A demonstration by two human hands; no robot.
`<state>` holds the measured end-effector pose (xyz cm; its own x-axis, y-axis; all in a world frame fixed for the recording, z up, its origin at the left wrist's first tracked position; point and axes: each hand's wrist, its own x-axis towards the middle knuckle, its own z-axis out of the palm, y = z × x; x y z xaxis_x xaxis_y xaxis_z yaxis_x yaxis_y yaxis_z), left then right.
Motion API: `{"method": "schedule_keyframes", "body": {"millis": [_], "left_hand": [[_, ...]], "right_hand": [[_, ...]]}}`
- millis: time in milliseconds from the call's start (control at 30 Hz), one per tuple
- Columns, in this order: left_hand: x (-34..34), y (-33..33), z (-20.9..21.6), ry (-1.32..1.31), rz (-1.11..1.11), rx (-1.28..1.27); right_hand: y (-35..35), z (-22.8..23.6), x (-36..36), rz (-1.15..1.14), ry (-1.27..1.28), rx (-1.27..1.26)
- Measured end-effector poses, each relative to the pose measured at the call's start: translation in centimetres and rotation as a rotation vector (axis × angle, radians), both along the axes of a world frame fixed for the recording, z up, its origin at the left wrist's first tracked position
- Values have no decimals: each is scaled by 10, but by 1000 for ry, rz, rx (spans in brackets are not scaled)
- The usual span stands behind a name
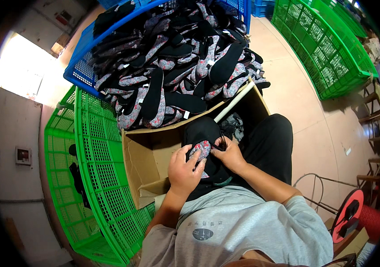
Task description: The person sits on the floor and uses scissors to trim loose threads and excess fabric from the edges of slipper uppers. They handle each slipper one at a time, turning it over to access different sides, and place the finished items into a green crate.
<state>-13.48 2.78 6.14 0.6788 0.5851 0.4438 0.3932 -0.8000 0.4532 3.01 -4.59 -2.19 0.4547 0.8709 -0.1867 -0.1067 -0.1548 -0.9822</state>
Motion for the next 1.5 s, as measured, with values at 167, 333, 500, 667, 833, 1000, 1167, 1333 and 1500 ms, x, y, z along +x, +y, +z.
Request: {"method": "schedule_keyframes", "body": {"millis": [167, 333, 500, 667, 833, 1000, 1167, 1333, 1500], "left_hand": [[-1, 1, -21, 44, -22, 59], [7, -1, -33, 131, -20, 109], [18, 10, -50, 142, 32, 167], [28, 26, -61, 100, 125, 191], [30, 52, -69, 173, 186, 175], [30, 58, -87, 422, 261, 261], [32, 65, -91, 502, 301, 198], [37, 68, -85, 734, 299, 17], [40, 71, -80, 771, 278, -139]], "right_hand": [[0, -6, -1, 13, -56, -22], [-1, 0, 7, 74, -117, -12], [2, 1, 10, 90, -78, 38], [0, 1, 8, 161, -89, 47], [5, 5, -3, 172, -143, 51], [12, 14, -11, 180, -219, 4], [13, 16, -14, 199, -279, 0], [14, 12, -16, 199, -295, 11], [11, 16, -16, 205, -322, 12]]}}
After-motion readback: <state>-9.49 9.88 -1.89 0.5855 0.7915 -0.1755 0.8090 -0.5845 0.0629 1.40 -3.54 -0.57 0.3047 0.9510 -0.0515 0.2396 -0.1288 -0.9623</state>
